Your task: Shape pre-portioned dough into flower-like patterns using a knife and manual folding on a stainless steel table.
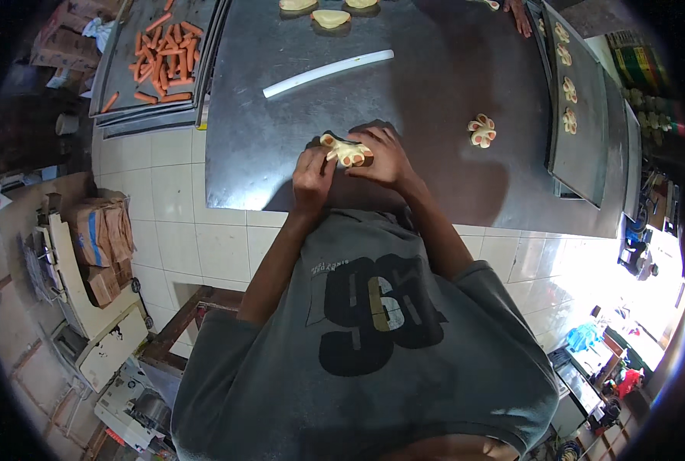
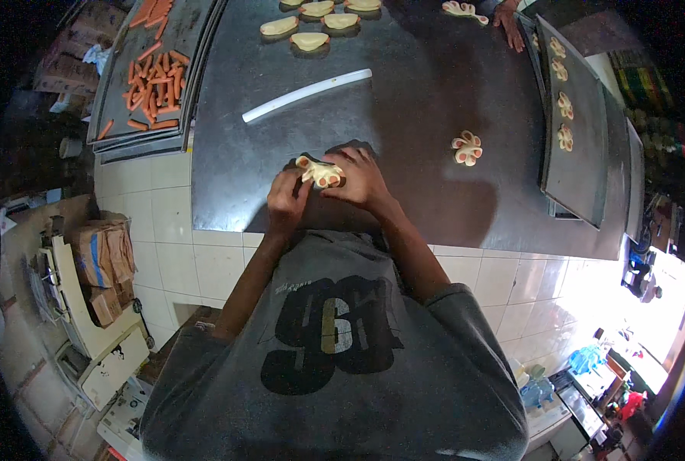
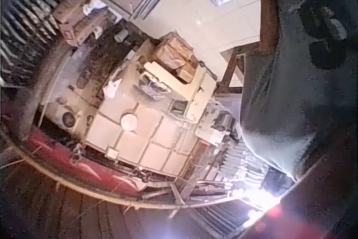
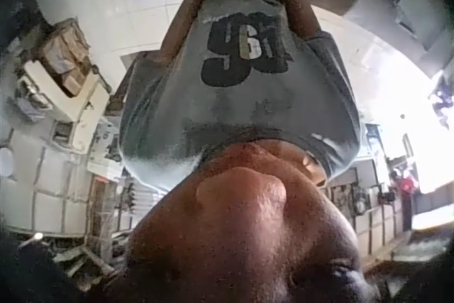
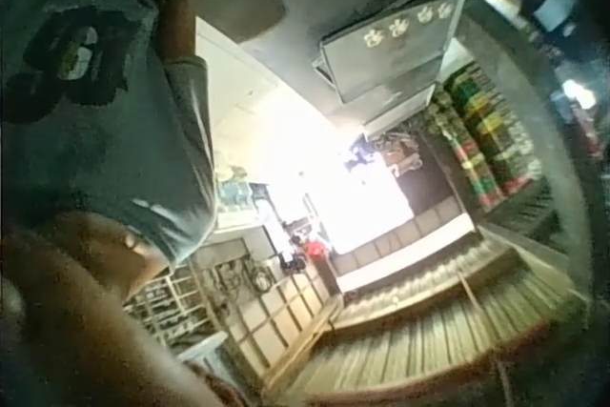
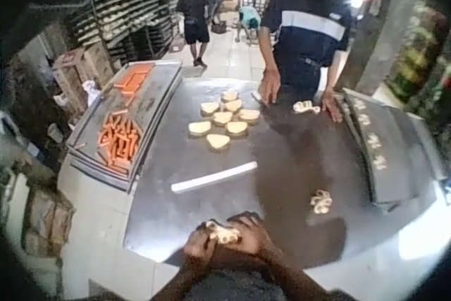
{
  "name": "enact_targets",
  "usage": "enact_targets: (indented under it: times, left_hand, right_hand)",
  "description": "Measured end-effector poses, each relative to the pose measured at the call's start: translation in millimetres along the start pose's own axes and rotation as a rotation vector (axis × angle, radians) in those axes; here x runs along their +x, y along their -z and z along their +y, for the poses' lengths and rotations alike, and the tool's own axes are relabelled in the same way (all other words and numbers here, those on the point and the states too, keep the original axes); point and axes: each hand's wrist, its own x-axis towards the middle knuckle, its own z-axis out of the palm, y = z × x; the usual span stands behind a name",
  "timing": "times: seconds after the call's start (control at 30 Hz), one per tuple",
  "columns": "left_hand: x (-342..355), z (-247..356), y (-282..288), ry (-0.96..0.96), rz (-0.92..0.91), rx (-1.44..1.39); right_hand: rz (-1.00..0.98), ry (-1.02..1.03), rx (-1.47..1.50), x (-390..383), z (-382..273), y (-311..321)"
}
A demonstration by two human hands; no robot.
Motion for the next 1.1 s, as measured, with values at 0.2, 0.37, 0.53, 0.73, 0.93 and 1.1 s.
enact_targets:
  times: [0.2, 0.37, 0.53, 0.73, 0.93, 1.1]
  left_hand:
    - [9.5, 0.8, -5.3, 0.574, 0.015, -0.513]
    - [26.9, -23.6, -1.6, 0.566, -0.225, -0.169]
    - [46.1, -18.1, 9.8, 0.623, -0.287, -0.265]
    - [51.9, -23.3, 25.1, 0.055, -0.261, -0.077]
    - [35.1, -20.1, 23.6, 0.317, -0.406, -0.158]
    - [27.2, -21.3, 19.1, 0.492, -0.309, -0.247]
  right_hand:
    - [0.099, 0.009, -0.058, -4.3, -9.5, -0.5]
    - [0.104, 0.022, -0.106, -1.8, -18.5, -6.3]
    - [0.133, 0.003, -0.086, -1.8, -20.7, -12.7]
    - [0.157, -0.009, 0.066, 10.4, -21.3, 1.1]
    - [0.331, -0.119, 0.276, 24.3, 9.8, 8.6]
    - [0.062, -0.129, 0.346, 33.8, 4.7, 21.3]
